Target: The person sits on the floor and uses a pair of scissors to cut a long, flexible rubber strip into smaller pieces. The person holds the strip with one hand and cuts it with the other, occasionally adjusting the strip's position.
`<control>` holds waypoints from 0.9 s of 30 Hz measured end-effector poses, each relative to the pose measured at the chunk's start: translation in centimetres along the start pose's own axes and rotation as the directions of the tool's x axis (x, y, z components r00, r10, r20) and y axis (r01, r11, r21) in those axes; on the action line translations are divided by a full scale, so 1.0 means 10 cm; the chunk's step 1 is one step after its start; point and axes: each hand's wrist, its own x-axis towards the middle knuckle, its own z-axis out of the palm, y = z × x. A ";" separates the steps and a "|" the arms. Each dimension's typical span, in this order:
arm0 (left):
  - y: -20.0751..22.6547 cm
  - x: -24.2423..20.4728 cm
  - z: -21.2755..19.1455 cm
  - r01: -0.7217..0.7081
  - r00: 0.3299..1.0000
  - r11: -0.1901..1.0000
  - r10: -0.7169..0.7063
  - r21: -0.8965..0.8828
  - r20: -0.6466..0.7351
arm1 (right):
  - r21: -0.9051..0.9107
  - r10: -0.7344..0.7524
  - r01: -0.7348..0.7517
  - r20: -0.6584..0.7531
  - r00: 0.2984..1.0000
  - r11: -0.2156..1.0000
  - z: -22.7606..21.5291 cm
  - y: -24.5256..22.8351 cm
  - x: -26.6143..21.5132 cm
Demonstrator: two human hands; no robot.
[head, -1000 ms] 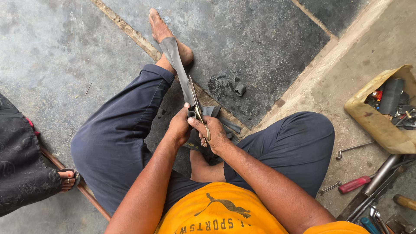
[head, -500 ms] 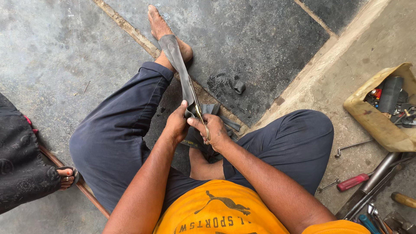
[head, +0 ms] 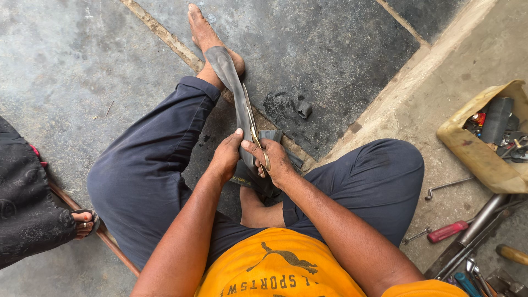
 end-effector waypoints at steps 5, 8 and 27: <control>-0.03 -0.01 0.03 0.027 0.999 0.997 -0.025 0.075 -0.028 | -0.001 -0.019 0.019 -0.055 0.998 1.000 0.03 0.01 -0.01; -0.05 0.00 0.04 0.020 1.000 1.000 -0.020 -0.014 -0.011 | 0.101 -0.031 0.038 -0.070 0.997 0.994 0.01 0.02 0.03; -0.06 0.03 0.07 -0.095 0.995 0.995 0.096 0.025 -0.033 | -0.435 -0.395 0.280 -0.200 0.897 0.856 -0.14 -0.02 0.02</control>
